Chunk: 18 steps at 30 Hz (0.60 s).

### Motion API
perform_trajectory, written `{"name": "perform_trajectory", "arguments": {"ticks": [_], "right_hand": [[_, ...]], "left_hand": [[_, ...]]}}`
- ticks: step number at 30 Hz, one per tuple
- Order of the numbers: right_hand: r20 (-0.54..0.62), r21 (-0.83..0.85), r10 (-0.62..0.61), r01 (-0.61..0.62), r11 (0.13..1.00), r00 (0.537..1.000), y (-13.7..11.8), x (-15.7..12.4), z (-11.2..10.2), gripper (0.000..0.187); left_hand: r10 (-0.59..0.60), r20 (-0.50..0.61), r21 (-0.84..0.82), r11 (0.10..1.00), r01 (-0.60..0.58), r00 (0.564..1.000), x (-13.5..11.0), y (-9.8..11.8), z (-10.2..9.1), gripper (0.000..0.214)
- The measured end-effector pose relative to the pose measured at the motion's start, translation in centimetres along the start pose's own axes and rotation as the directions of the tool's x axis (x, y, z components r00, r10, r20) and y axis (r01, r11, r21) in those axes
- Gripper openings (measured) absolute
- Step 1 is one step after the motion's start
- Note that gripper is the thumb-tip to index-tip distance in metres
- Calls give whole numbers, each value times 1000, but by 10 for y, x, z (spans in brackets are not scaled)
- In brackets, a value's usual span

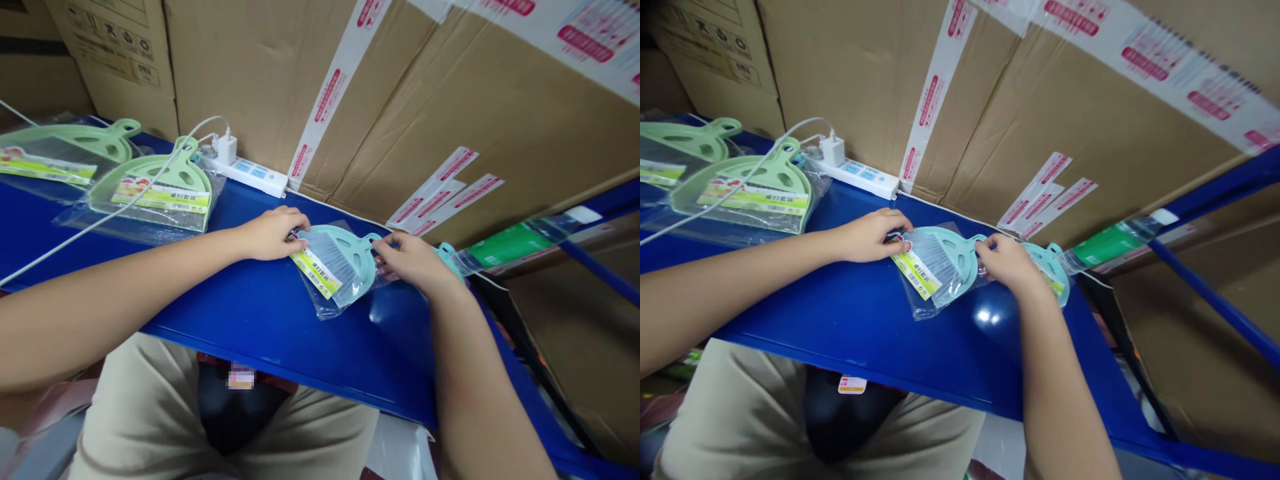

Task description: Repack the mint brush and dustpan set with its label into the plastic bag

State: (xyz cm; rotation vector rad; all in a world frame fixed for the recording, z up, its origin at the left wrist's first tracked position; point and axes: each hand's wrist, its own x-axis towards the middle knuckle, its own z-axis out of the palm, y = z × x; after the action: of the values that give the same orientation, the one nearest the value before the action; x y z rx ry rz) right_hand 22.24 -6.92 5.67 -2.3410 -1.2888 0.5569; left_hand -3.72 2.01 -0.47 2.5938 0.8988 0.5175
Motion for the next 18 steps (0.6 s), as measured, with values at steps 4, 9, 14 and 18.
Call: {"name": "perform_trajectory", "arguments": {"ticks": [4, 9, 14, 18], "right_hand": [[115, 16, -1, -1, 1000, 993, -6, -8, 7, 26], [259, 53, -26, 13, 999, 966, -14, -21, 6, 33], [-124, -300, -192, 148, 942, 974, -6, -10, -4, 25], [-106, -284, -110, 76, 956, 988, -1, 2, -2, 16]], "left_hand": [[32, 34, 27, 999, -33, 999, -1, 8, 2, 29], [-48, 50, 32, 998, 47, 998, 0, 7, -3, 32], [-77, 9, 77, 994, 76, 997, 0, 4, -10, 25], [-117, 20, 112, 987, 114, 993, -1, 9, -13, 20]]}}
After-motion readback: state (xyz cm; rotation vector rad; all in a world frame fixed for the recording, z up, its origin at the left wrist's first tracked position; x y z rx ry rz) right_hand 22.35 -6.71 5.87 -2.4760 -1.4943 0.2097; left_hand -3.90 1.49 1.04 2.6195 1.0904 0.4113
